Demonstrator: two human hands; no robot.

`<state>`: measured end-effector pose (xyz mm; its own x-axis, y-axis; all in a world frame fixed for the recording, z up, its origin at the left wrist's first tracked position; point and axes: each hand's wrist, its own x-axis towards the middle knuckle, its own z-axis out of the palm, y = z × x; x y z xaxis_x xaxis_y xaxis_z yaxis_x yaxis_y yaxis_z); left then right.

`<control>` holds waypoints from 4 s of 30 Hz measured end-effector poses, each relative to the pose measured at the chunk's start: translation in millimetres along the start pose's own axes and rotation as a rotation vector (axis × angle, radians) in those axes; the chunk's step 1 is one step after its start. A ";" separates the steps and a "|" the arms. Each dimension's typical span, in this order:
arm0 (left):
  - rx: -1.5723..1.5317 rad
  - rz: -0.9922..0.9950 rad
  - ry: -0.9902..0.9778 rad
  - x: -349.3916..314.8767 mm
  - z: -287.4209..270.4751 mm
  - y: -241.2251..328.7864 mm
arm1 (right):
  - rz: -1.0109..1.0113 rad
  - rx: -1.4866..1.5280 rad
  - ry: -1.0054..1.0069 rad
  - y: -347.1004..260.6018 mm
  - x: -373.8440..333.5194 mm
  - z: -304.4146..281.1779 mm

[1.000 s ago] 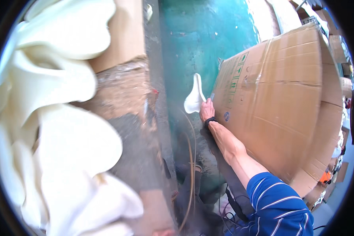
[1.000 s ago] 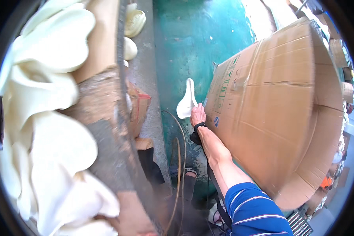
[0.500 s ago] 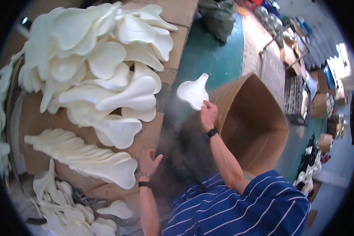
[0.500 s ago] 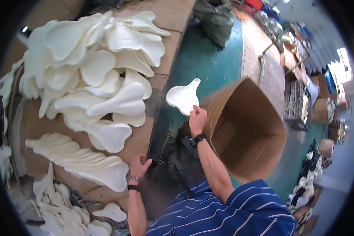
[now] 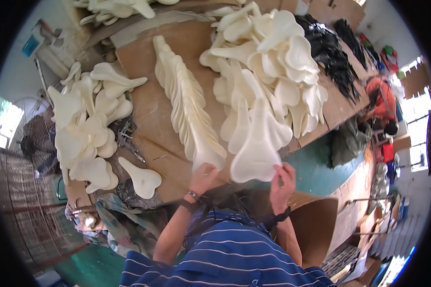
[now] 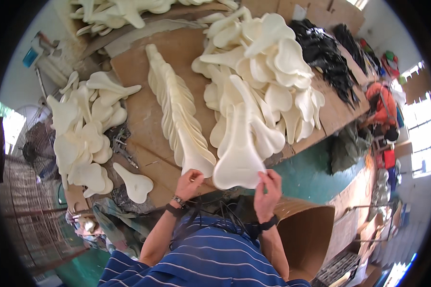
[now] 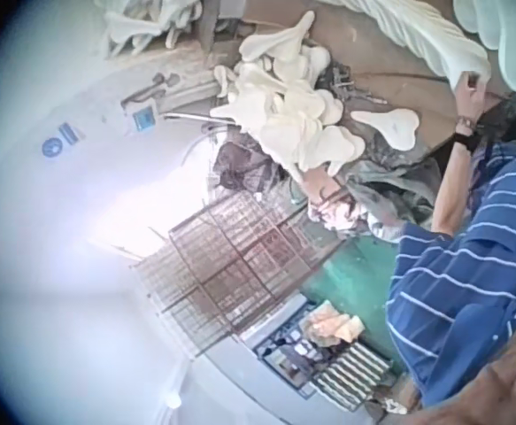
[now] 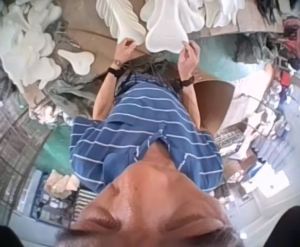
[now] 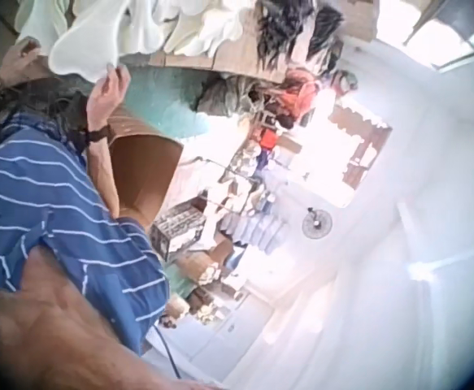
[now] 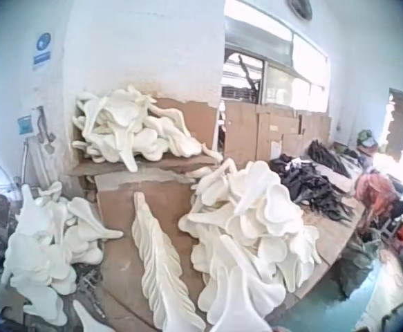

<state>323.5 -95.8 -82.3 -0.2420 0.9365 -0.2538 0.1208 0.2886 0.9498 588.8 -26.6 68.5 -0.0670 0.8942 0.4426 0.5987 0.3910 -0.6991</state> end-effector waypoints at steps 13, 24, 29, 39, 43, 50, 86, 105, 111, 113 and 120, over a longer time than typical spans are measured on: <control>-0.081 -0.107 0.516 -13.2 -51.4 -97.2 | 0.127 0.223 -0.439 29.2 -42.2 161.9; 0.469 -0.583 0.513 72.6 -103.9 -73.6 | 0.389 -0.016 -0.459 51.1 -47.0 192.5; 0.616 -0.577 0.460 90.2 -121.4 -85.5 | 0.518 0.002 -0.486 39.5 -34.6 200.3; 0.827 -0.660 0.385 11.5 -185.1 -56.5 | 0.608 0.090 -0.576 68.4 -48.0 207.7; 0.871 -0.639 0.336 10.8 -181.9 -65.2 | 0.746 0.129 -0.726 59.3 -28.8 206.6; 0.377 -0.205 -0.030 20.1 -120.3 0.2 | 0.704 0.109 -0.657 46.8 -35.3 194.3; 0.333 -0.306 -0.061 25.4 -53.4 -28.2 | 0.568 0.018 -0.748 60.7 -37.2 232.1; 0.541 -0.467 0.754 48.3 -277.1 -96.3 | 0.436 -0.231 -0.839 70.5 -69.4 182.9; 0.638 -0.664 0.686 94.2 -291.7 -131.5 | 0.529 -0.230 -0.922 71.7 -81.8 169.9; 0.644 -0.673 0.721 93.0 -301.4 -166.1 | 0.497 -0.227 -0.942 69.5 -84.0 169.0; -0.676 -0.307 0.641 92.7 -292.3 -92.2 | 0.527 -0.185 -0.856 52.5 -93.0 162.9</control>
<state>8.5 -93.9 -140.0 -0.6717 0.4965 -0.5498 -0.5635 0.1393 0.8143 496.5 -53.7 -100.8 -0.2633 0.8270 -0.4967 0.8262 -0.0726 -0.5587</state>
